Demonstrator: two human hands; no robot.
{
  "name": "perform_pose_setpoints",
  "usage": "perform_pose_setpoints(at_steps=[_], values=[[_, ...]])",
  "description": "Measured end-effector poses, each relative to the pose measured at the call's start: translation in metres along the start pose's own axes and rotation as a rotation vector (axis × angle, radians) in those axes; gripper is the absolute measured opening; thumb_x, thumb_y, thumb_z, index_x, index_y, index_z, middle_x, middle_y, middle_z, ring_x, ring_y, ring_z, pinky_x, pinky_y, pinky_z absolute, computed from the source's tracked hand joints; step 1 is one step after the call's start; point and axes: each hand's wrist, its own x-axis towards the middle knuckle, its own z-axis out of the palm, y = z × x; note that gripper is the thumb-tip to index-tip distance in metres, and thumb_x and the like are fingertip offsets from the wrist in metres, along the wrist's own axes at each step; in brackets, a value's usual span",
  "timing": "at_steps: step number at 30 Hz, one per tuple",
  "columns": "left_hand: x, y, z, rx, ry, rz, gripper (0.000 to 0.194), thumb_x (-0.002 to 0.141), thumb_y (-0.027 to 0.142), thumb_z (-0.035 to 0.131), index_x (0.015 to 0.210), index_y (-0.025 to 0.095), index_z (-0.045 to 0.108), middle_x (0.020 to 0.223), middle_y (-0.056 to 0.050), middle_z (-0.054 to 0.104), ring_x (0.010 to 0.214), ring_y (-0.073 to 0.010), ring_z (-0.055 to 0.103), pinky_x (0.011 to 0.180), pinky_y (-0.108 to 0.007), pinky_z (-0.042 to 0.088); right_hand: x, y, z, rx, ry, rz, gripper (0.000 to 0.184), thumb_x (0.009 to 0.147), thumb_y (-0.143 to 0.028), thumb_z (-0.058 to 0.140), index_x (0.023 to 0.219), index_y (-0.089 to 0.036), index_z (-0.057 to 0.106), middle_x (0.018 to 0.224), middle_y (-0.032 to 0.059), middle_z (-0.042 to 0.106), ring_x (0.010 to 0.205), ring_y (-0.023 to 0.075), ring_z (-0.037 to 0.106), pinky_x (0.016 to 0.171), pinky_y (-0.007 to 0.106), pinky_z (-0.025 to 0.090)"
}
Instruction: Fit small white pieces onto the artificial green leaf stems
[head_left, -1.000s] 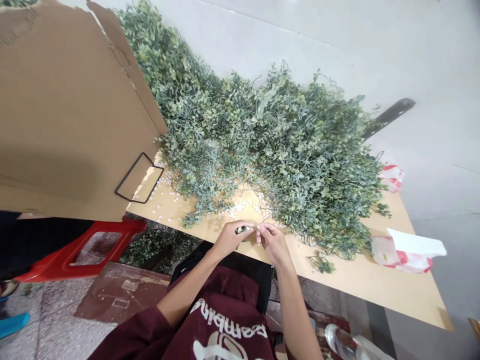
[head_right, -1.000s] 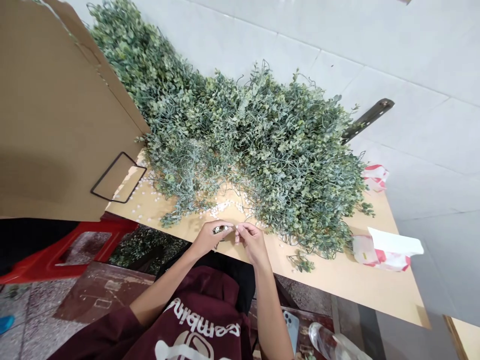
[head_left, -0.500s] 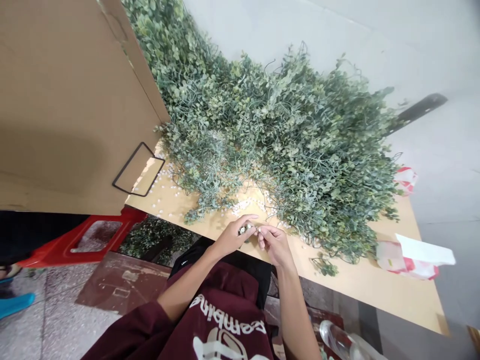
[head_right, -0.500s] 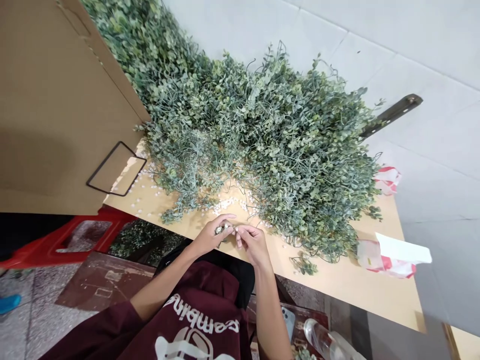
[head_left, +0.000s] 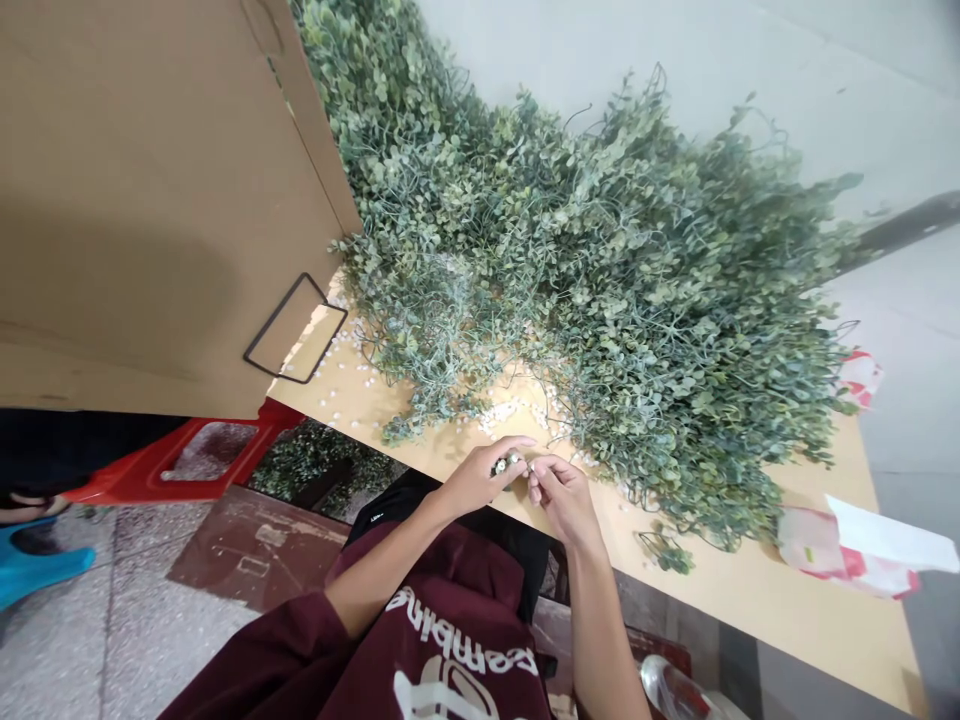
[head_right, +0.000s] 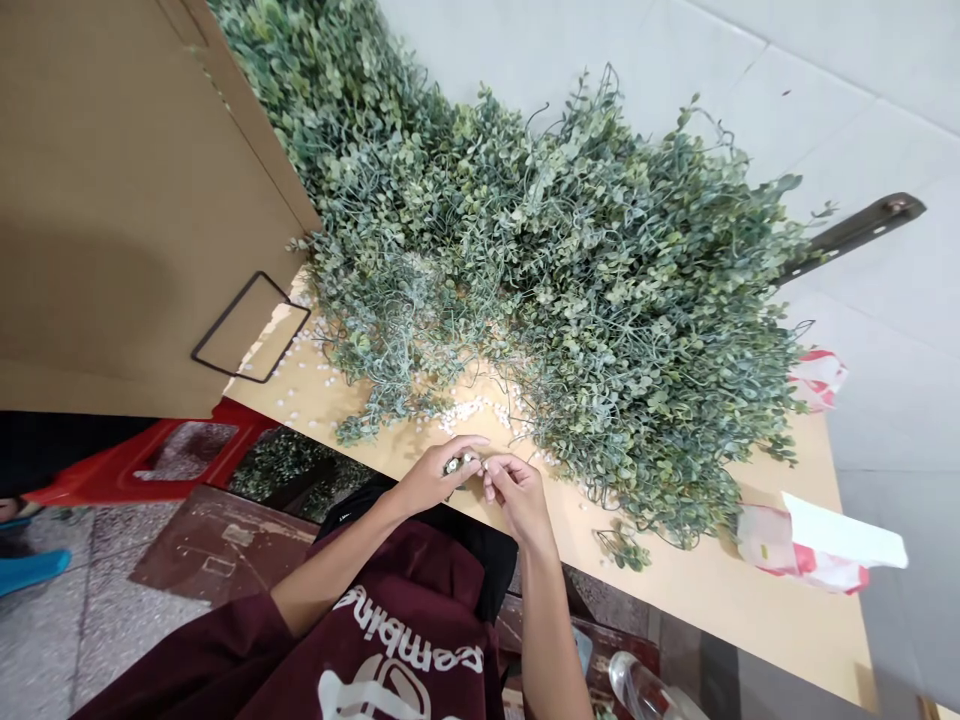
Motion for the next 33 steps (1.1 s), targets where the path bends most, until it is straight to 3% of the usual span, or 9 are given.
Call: perform_pose_setpoints(at_steps=[7,11,16,24,29,33], values=[[0.001,0.000,-0.001,0.004,-0.006,0.018,0.036,0.093,0.031,0.050,0.126,0.021,0.061,0.117,-0.006,0.069,0.107,-0.0206,0.063,0.097,-0.029,0.046,-0.002,0.001,0.003,-0.068,-0.010,-0.006,0.026,0.081,-0.043,0.070,0.076,-0.019,0.062,0.058,-0.0025,0.053,0.048,0.0103,0.044,0.048,0.023,0.035],[0.001,0.000,-0.001,0.009,-0.003,0.013,0.036,0.093,0.031,0.050,0.126,0.021,0.061,0.112,-0.006,0.070,0.103,-0.0200,0.064,0.095,-0.029,0.047,-0.002,0.001,0.005,-0.114,-0.009,-0.026,0.026,0.084,-0.044,0.066,0.078,-0.019,0.061,0.055,-0.0034,0.051,0.048,0.0109,0.044,0.048,0.023,0.034],[0.000,0.001,0.001,0.002,0.043,-0.003,0.037,0.093,0.030,0.050,0.127,0.022,0.059,0.104,-0.004,0.071,0.092,-0.0177,0.065,0.088,-0.027,0.048,-0.004,0.007,0.009,-0.069,0.081,-0.114,0.025,0.081,-0.041,0.070,0.095,-0.022,0.061,0.063,-0.0036,0.057,0.048,0.0110,0.047,0.050,0.024,0.038],[-0.003,0.004,0.002,0.067,0.016,-0.026,0.038,0.091,0.031,0.051,0.128,0.021,0.057,0.089,-0.002,0.069,0.087,-0.0176,0.063,0.086,-0.027,0.047,-0.018,0.021,0.021,-0.195,0.287,-0.274,0.019,0.085,-0.040,0.064,0.084,-0.020,0.067,0.063,-0.0004,0.058,0.053,0.0138,0.048,0.055,0.028,0.043],[-0.005,0.005,0.001,0.122,-0.015,-0.013,0.043,0.092,0.034,0.051,0.132,0.022,0.054,0.088,-0.002,0.068,0.085,-0.0174,0.063,0.083,-0.027,0.048,-0.028,0.019,0.022,-0.267,0.257,-0.289,0.021,0.088,-0.039,0.061,0.087,-0.020,0.069,0.070,0.0022,0.062,0.056,0.0148,0.050,0.056,0.027,0.043],[-0.014,0.004,-0.001,0.140,-0.019,-0.024,0.044,0.092,0.037,0.050,0.133,0.021,0.053,0.085,-0.001,0.069,0.083,-0.0167,0.064,0.082,-0.027,0.050,-0.038,0.004,0.013,-0.440,0.077,-0.334,0.023,0.091,-0.037,0.057,0.097,-0.021,0.073,0.082,0.0055,0.067,0.070,0.0184,0.060,0.065,0.029,0.048]])
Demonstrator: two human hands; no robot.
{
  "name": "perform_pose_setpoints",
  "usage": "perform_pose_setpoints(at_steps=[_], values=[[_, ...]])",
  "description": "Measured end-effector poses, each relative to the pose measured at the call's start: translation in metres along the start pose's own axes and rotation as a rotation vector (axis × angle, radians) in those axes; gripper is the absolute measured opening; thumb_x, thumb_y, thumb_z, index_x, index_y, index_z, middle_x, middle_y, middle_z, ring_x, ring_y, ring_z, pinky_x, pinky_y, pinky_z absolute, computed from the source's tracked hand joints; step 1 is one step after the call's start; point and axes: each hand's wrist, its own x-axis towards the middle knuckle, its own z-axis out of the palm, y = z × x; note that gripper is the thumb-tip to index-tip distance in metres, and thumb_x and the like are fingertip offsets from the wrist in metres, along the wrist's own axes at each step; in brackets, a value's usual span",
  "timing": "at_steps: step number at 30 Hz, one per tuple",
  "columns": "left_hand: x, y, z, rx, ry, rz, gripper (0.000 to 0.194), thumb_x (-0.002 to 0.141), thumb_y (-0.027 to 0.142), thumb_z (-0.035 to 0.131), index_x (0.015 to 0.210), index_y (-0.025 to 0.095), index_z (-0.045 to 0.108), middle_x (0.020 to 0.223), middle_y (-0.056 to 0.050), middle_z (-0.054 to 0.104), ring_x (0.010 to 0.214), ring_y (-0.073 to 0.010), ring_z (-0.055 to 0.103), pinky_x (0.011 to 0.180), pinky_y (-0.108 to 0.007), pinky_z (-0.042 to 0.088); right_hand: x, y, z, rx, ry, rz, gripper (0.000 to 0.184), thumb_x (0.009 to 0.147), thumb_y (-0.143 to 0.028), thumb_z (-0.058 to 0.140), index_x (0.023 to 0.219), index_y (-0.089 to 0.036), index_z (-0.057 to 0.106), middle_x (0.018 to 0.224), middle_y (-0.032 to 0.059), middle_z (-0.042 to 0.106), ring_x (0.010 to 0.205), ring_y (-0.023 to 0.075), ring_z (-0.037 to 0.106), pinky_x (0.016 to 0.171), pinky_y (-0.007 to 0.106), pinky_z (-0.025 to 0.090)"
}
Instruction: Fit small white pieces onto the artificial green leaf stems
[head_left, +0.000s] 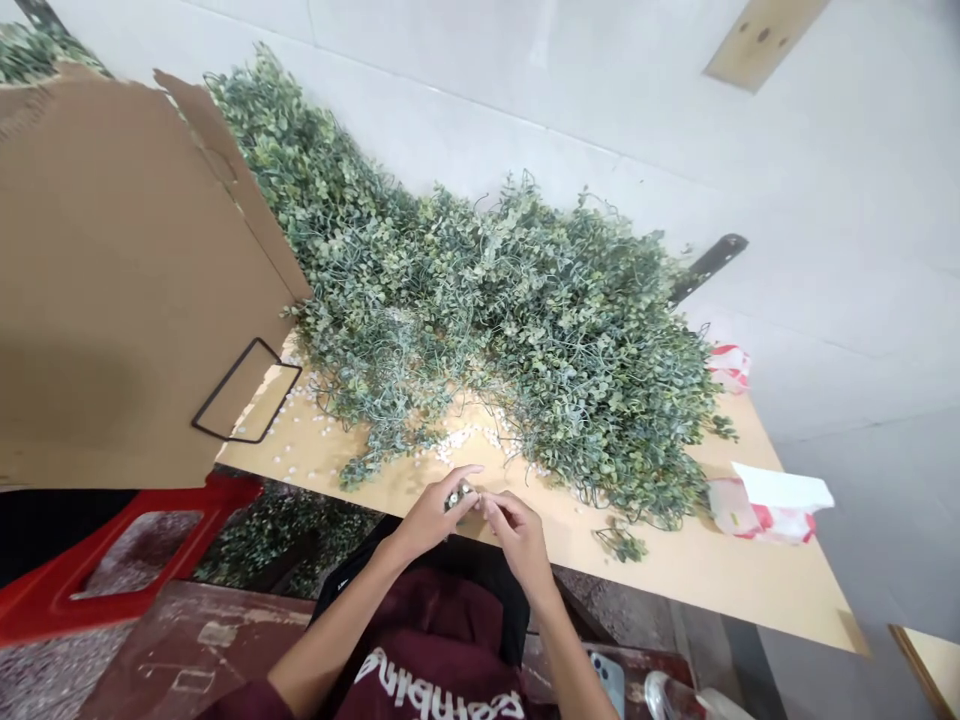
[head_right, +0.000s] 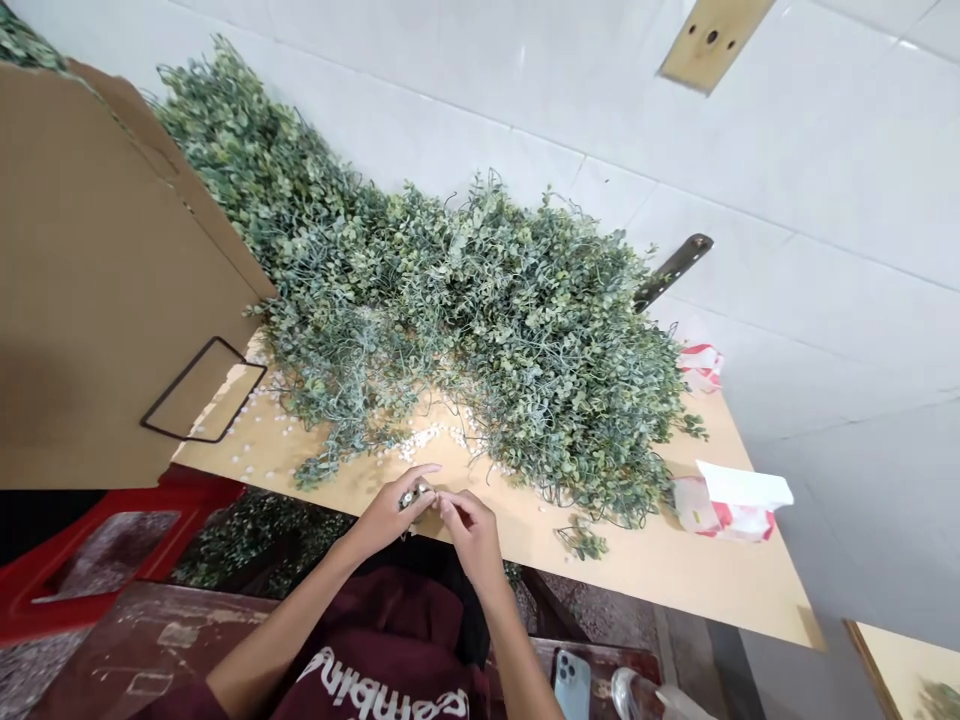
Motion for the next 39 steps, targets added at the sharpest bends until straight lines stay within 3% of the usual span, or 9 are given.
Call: perform_pose_setpoints(at_steps=[4,9,11,16,22,26,29,34,39], values=[[-0.033,-0.014,-0.004,-0.014,0.072,0.052,0.032,0.092,0.036,0.050,0.116,0.018,0.063,0.078,-0.002,0.070,0.072,-0.0159,0.066,0.072,-0.026,0.054,0.009,-0.022,-0.026,-0.228,-0.172,-0.153,0.027,0.095,-0.033,0.053,0.111,-0.021,0.071,0.087,0.0061,0.068,0.076,0.0187,0.062,0.069,0.029,0.049],[-0.096,-0.067,-0.026,0.281,0.558,0.257,0.018,0.092,0.025,0.051,0.096,0.016,0.066,0.084,-0.007,0.071,0.074,-0.0164,0.067,0.074,-0.026,0.055,0.064,-0.053,-0.076,-0.624,0.057,-0.510,0.027,0.098,-0.024,0.046,0.113,-0.022,0.068,0.106,0.0094,0.067,0.098,0.0230,0.060,0.088,0.037,0.048],[-0.115,-0.095,-0.040,0.475,0.566,0.252,0.019,0.091,0.026,0.051,0.098,0.017,0.066,0.090,-0.008,0.072,0.083,-0.0193,0.068,0.081,-0.031,0.055,0.095,-0.064,-0.096,-0.906,0.126,-0.602,0.028,0.096,-0.021,0.046,0.116,-0.021,0.067,0.113,0.0112,0.065,0.105,0.0257,0.057,0.093,0.040,0.045],[-0.138,-0.158,-0.062,0.825,0.406,0.074,0.032,0.091,0.040,0.051,0.106,0.017,0.067,0.101,-0.010,0.073,0.094,-0.0273,0.068,0.089,-0.044,0.053,0.152,-0.077,-0.122,-1.459,0.087,-0.510,0.027,0.090,-0.014,0.052,0.113,-0.016,0.066,0.121,0.0154,0.062,0.110,0.0309,0.053,0.085,0.041,0.043],[-0.131,-0.184,-0.063,0.816,0.392,-0.052,0.039,0.093,0.042,0.043,0.110,0.016,0.067,0.110,-0.011,0.072,0.104,-0.0286,0.067,0.098,-0.048,0.050,0.160,-0.079,-0.134,-1.392,0.142,-0.537,0.023,0.094,-0.017,0.047,0.100,-0.016,0.070,0.102,0.0125,0.071,0.094,0.0254,0.061,0.080,0.035,0.044],[-0.120,-0.160,-0.062,0.681,0.241,-0.036,0.035,0.096,0.035,0.040,0.118,0.022,0.064,0.113,-0.006,0.072,0.103,-0.0225,0.069,0.096,-0.037,0.053,0.122,-0.106,-0.132,-0.924,0.461,-0.649,0.024,0.096,-0.028,0.049,0.103,-0.017,0.070,0.104,0.0113,0.071,0.098,0.0241,0.063,0.088,0.037,0.047],[-0.108,-0.118,-0.050,0.598,0.084,0.037,0.032,0.096,0.032,0.042,0.117,0.025,0.065,0.108,-0.003,0.073,0.097,-0.0199,0.071,0.089,-0.029,0.055,0.077,-0.123,-0.115,-0.472,0.547,-0.501,0.021,0.093,-0.032,0.056,0.103,-0.019,0.069,0.098,0.0086,0.070,0.081,0.0202,0.065,0.076,0.035,0.052],[-0.081,-0.024,-0.018,0.389,-0.017,0.251,0.031,0.097,0.027,0.045,0.123,0.025,0.061,0.099,-0.006,0.073,0.088,-0.0174,0.069,0.087,-0.027,0.052,0.021,-0.114,-0.056,0.305,0.323,-0.124,0.018,0.082,-0.037,0.070,0.085,-0.019,0.069,0.073,0.0030,0.065,0.057,0.0134,0.056,0.050,0.025,0.046],[-0.052,0.033,-0.009,0.061,0.156,0.323,0.045,0.094,0.032,0.052,0.137,0.020,0.048,0.122,-0.012,0.062,0.111,-0.0217,0.060,0.099,-0.032,0.047,-0.008,-0.084,0.007,0.840,0.007,0.223,0.026,0.081,-0.041,0.072,0.074,-0.018,0.064,0.051,-0.0043,0.049,0.038,0.0059,0.035,0.041,0.021,0.030]])
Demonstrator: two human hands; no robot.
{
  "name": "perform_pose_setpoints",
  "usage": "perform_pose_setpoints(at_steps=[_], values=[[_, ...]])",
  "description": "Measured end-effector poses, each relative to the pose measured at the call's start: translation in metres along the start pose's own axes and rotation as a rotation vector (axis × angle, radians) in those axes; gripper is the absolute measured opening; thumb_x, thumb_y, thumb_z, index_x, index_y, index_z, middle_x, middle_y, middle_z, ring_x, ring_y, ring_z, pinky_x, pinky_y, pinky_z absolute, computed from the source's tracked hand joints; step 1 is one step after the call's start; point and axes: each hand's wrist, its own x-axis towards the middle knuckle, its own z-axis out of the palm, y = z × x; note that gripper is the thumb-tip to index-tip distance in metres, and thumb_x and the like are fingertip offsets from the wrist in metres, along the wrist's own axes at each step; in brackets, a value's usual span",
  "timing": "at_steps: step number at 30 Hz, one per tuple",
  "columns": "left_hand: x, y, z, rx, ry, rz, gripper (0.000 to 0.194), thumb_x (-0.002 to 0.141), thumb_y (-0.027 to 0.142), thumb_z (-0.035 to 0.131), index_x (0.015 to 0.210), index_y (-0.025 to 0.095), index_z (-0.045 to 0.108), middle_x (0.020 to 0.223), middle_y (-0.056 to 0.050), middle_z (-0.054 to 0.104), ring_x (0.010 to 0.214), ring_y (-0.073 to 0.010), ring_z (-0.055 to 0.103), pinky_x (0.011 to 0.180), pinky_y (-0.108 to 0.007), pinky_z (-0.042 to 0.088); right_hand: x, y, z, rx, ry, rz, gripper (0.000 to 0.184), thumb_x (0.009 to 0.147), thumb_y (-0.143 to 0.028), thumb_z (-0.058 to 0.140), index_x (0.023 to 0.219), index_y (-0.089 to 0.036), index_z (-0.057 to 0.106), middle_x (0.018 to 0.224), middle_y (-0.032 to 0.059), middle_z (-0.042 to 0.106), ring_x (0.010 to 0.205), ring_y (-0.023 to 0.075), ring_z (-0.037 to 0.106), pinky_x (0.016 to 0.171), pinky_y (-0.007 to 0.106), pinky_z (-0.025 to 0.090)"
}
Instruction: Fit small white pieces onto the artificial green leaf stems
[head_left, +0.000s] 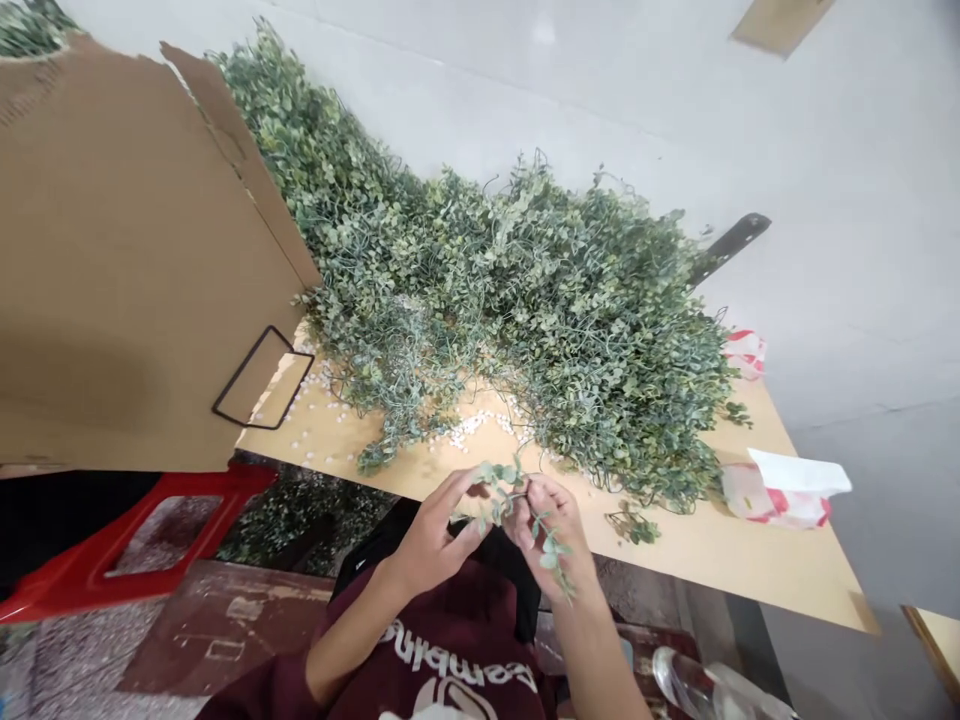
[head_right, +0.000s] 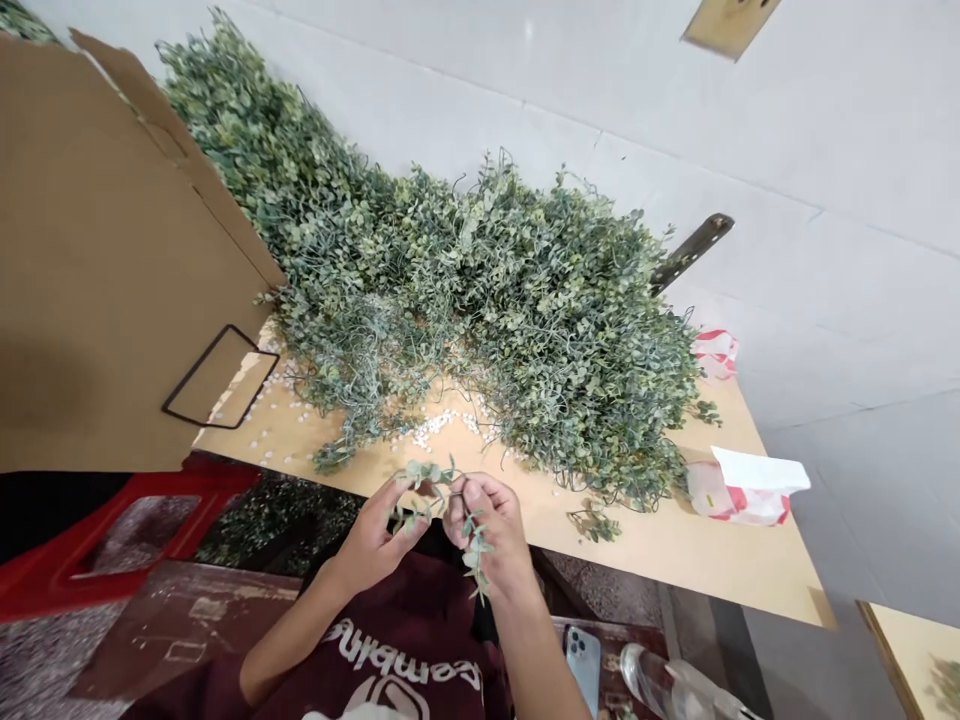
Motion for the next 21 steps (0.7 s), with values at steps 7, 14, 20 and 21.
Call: perform_pose_setpoints(at_steps=[7,14,20,21], values=[[0.006,-0.002,0.004,-0.374,-0.005,-0.108,0.049,0.091,0.043,0.057,0.133,0.019,0.052,0.129,-0.013,0.058,0.118,-0.0266,0.057,0.102,-0.036,0.045,-0.010,0.051,0.000,0.198,0.005,0.228,0.043,0.085,-0.040,0.069,0.054,-0.016,0.050,0.042,-0.0075,0.038,0.033,0.0025,0.028,0.039,0.018,0.024],[-0.003,-0.016,0.004,-0.492,0.249,-0.280,0.033,0.087,0.046,0.062,0.100,0.016,0.062,0.092,-0.007,0.069,0.083,-0.0191,0.066,0.074,-0.026,0.053,-0.005,0.057,-0.011,0.019,-0.180,0.360,0.041,0.086,-0.048,0.064,0.063,-0.014,0.062,0.045,-0.0055,0.044,0.032,0.0047,0.034,0.038,0.020,0.025],[0.004,-0.023,0.002,-0.699,0.461,-0.334,0.027,0.092,0.045,0.052,0.090,0.019,0.051,0.086,-0.004,0.064,0.070,-0.0134,0.060,0.063,-0.023,0.049,0.035,0.041,-0.024,-0.725,-0.257,0.144,0.039,0.090,-0.051,0.055,0.075,-0.017,0.067,0.059,0.0012,0.059,0.055,0.0149,0.055,0.055,0.026,0.042],[0.007,-0.025,0.001,-0.734,0.500,-0.337,0.024,0.092,0.043,0.053,0.090,0.019,0.050,0.087,-0.003,0.063,0.070,-0.0127,0.060,0.064,-0.023,0.049,0.046,0.037,-0.025,-0.831,-0.190,0.059,0.034,0.090,-0.048,0.055,0.081,-0.018,0.068,0.064,0.0019,0.061,0.059,0.0160,0.055,0.058,0.026,0.042]])
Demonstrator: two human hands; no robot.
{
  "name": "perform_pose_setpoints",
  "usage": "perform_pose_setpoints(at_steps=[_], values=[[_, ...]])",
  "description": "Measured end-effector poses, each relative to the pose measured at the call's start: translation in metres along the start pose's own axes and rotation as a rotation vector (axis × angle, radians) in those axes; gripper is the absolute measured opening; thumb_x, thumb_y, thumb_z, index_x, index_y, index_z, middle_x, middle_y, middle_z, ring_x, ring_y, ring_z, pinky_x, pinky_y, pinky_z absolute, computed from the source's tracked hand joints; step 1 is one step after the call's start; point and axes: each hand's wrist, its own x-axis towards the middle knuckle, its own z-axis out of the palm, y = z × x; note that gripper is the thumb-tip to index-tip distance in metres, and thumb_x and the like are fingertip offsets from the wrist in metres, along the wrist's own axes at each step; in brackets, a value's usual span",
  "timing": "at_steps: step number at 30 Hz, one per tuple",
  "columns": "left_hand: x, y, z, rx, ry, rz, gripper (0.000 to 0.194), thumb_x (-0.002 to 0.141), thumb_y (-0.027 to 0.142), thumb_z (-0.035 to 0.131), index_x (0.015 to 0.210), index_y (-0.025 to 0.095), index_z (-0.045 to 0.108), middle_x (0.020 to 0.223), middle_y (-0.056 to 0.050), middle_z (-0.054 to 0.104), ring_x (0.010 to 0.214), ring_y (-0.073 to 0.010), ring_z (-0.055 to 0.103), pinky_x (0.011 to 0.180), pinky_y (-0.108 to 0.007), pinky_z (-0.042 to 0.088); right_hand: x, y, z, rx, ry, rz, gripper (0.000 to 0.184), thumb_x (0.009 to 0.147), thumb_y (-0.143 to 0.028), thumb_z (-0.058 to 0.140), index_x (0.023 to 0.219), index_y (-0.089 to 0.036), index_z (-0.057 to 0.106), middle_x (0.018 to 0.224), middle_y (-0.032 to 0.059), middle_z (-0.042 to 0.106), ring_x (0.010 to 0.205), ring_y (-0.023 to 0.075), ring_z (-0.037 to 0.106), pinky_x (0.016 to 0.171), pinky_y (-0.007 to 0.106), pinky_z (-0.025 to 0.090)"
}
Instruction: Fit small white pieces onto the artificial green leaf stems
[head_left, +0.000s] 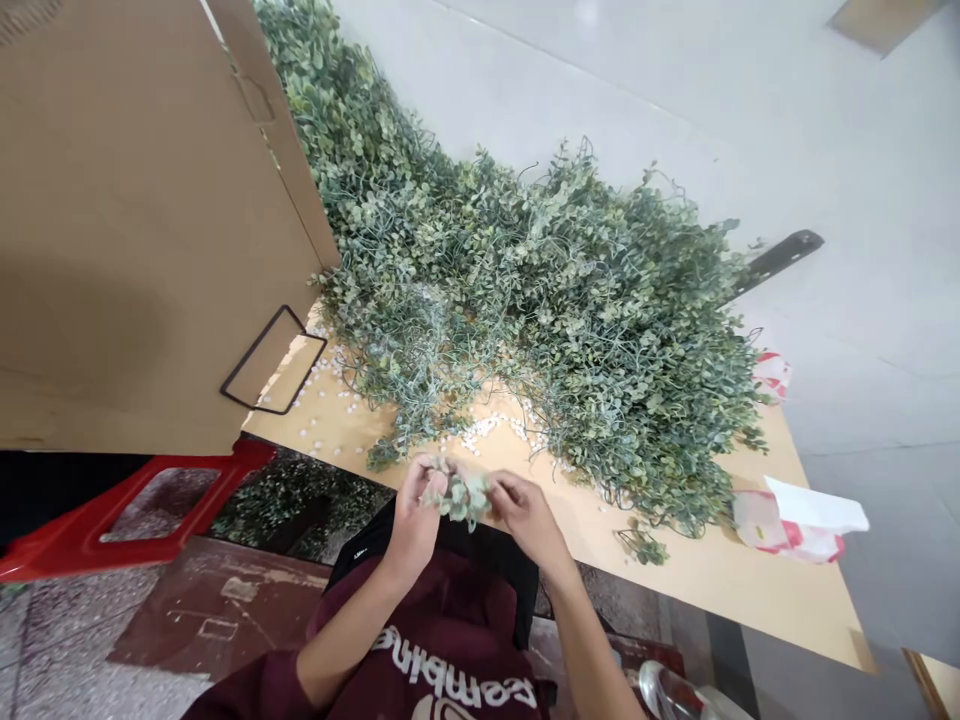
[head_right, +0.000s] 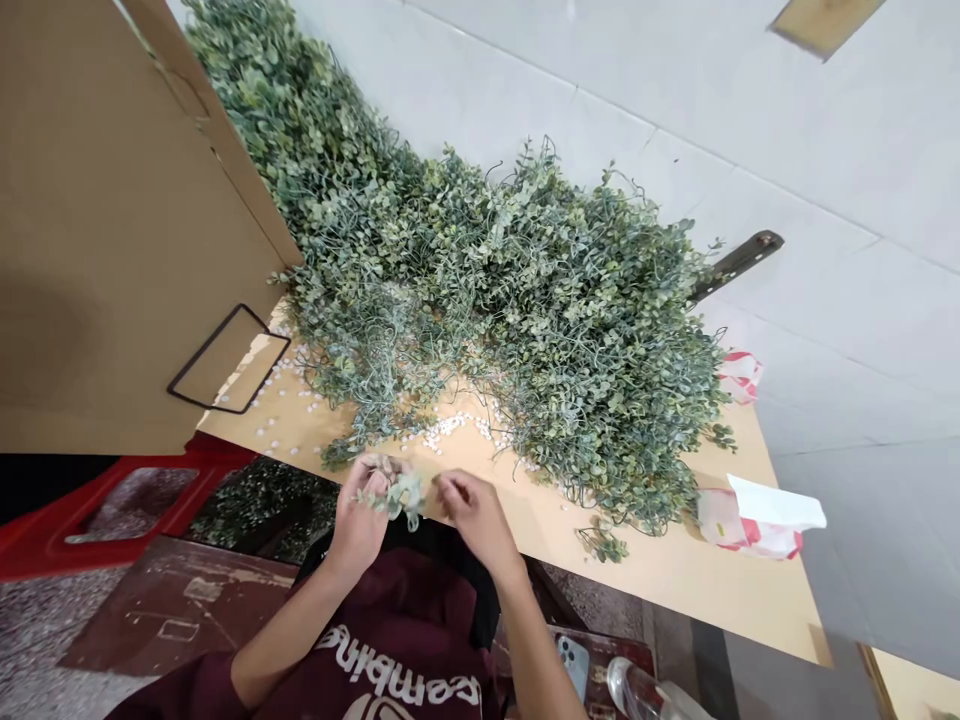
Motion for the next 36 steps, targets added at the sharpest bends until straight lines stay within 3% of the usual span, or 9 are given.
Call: perform_pose_setpoints(at_steps=[2,4,11,14,18,22,27,32,36], values=[[0.007,0.000,0.000,-0.030,0.045,-0.015,0.020,0.092,0.039,0.053,0.091,0.020,0.048,0.087,-0.002,0.062,0.071,-0.0121,0.059,0.066,-0.023,0.049,0.021,-0.003,-0.008,-0.186,0.129,-0.081,0.027,0.092,-0.042,0.054,0.093,-0.020,0.069,0.080,0.0048,0.066,0.069,0.0186,0.058,0.066,0.028,0.044],[0.014,0.000,-0.001,-0.011,0.061,-0.043,0.018,0.093,0.038,0.050,0.093,0.020,0.047,0.086,-0.001,0.061,0.069,-0.0117,0.058,0.066,-0.024,0.049,0.040,-0.004,-0.011,-0.358,0.162,-0.157,0.024,0.093,-0.035,0.050,0.096,-0.020,0.068,0.088,0.0066,0.066,0.076,0.0200,0.058,0.072,0.030,0.043],[0.024,-0.002,-0.004,0.213,0.048,-0.087,0.025,0.087,0.040,0.059,0.099,0.018,0.058,0.082,-0.001,0.060,0.065,-0.0116,0.056,0.066,-0.025,0.049,0.072,0.002,-0.008,-0.661,0.189,-0.225,0.015,0.088,-0.022,0.043,0.086,-0.019,0.057,0.066,-0.0014,0.049,0.061,0.0159,0.043,0.061,0.027,0.033],[0.028,0.000,-0.003,0.298,-0.082,-0.036,0.025,0.086,0.037,0.061,0.099,0.016,0.066,0.101,-0.008,0.064,0.087,-0.0187,0.062,0.079,-0.029,0.050,0.076,0.002,-0.013,-0.640,0.161,-0.184,0.011,0.085,-0.021,0.045,0.078,-0.020,0.053,0.061,-0.0030,0.048,0.056,0.0150,0.042,0.057,0.026,0.031],[0.032,0.001,-0.001,0.409,-0.274,0.017,0.024,0.089,0.035,0.059,0.100,0.017,0.071,0.112,-0.011,0.063,0.110,-0.0238,0.057,0.094,-0.032,0.045,0.067,0.002,-0.028,-0.524,0.241,-0.135,0.010,0.084,-0.026,0.050,0.076,-0.021,0.054,0.061,-0.0033,0.051,0.055,0.0142,0.046,0.057,0.025,0.035],[0.032,0.000,0.005,0.513,-0.392,0.001,0.034,0.097,0.039,0.045,0.106,0.017,0.069,0.098,-0.008,0.063,0.091,-0.0188,0.059,0.080,-0.028,0.047,0.041,0.006,-0.039,-0.219,0.294,-0.071,0.011,0.082,-0.031,0.058,0.083,-0.020,0.059,0.067,-0.0013,0.054,0.058,0.0146,0.051,0.055,0.025,0.040],[0.034,-0.010,0.011,0.643,-0.466,0.066,0.040,0.099,0.040,0.038,0.086,0.015,0.067,0.078,-0.004,0.057,0.076,-0.0157,0.053,0.073,-0.025,0.042,0.011,0.013,-0.033,0.253,0.229,-0.012,0.015,0.080,-0.031,0.067,0.087,-0.020,0.059,0.060,-0.0050,0.055,0.042,0.0088,0.044,0.044,0.022,0.036],[0.040,-0.023,0.012,0.750,-0.518,0.115,0.037,0.098,0.035,0.042,0.073,0.015,0.060,0.067,0.000,0.051,0.066,-0.0128,0.047,0.064,-0.024,0.037,0.007,0.024,-0.025,0.432,0.154,-0.037,0.017,0.080,-0.033,0.072,0.081,-0.017,0.066,0.063,0.0010,0.065,0.050,0.0135,0.057,0.053,0.027,0.047],[0.042,-0.025,0.011,0.780,-0.572,0.130,0.038,0.098,0.036,0.042,0.074,0.015,0.062,0.067,0.000,0.052,0.064,-0.0125,0.047,0.063,-0.023,0.036,0.010,0.034,-0.026,0.556,0.072,-0.005,0.022,0.075,-0.036,0.077,0.083,-0.018,0.068,0.062,0.0018,0.066,0.050,0.0150,0.058,0.054,0.030,0.048]])
